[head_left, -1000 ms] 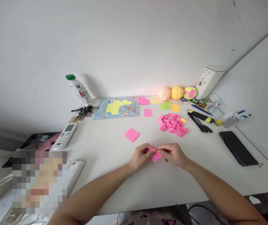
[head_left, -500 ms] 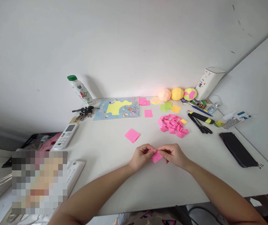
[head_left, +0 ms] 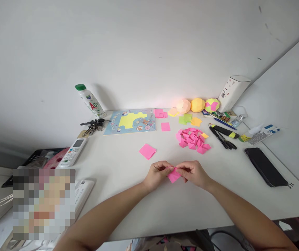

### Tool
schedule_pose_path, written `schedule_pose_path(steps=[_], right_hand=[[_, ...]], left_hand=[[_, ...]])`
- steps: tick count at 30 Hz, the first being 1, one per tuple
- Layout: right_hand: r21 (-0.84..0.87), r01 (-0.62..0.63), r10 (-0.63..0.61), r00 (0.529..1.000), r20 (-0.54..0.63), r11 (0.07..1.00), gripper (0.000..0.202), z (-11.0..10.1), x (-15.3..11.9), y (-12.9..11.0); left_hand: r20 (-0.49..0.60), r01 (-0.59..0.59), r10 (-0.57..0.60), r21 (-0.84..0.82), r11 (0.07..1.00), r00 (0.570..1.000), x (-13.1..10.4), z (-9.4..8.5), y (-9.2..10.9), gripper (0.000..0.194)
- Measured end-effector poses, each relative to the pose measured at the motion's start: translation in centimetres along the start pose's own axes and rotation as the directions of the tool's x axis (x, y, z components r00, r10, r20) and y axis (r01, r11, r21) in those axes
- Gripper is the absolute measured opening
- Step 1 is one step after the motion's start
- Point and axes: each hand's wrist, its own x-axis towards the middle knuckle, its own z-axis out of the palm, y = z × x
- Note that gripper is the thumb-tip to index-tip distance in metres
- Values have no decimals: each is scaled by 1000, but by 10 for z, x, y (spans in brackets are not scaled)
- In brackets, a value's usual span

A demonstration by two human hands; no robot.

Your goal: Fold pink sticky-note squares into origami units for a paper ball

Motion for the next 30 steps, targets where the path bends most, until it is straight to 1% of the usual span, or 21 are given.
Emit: schedule_pose_path(steps=[5, 8, 10, 13, 16, 19, 22, 27, 30], right_hand=[[32, -12, 12, 1000, 7, 999, 23, 0, 0, -3], [37, -23, 23, 1000, 17, 999, 24, 0, -1, -2], [40, -34, 33, 999, 24, 999, 24, 1, -1, 0], [44, -37, 35, 999, 30, 998, 22, 2, -1, 2], [51, -30, 29, 999, 21, 998, 22, 2, -1, 2], [49, -40, 40, 999, 7, 998, 22, 1, 0, 0], [34, -51, 51, 999, -8, 998, 21, 2, 0, -1], [-13, -21, 21, 1000, -19, 1000, 18, 4, -1, 0], [7, -27, 27, 998, -53, 1000, 17, 3, -1, 0]], left_hand=[[0, -12, 12, 57, 998, 1000, -2, -1, 1, 24], [-7, -80, 82, 138, 987, 997, -2, -1, 1, 29], [16, -109, 107, 171, 979, 994, -2, -1, 2, 27], [28, -55, 50, 206, 977, 998, -3, 1, 3, 25], [-4, -6, 7, 241, 971, 1000, -3, 3, 3, 27], [-24, 4, 1, 235, 972, 1000, -4, 3, 4, 28], [-23, 20, -15, 236, 971, 1000, -4, 4, 5, 27], [-11, 17, -15, 274, 962, 1000, -5, 4, 2, 26], [-42, 3, 7, 221, 975, 999, -4, 2, -1, 27]])
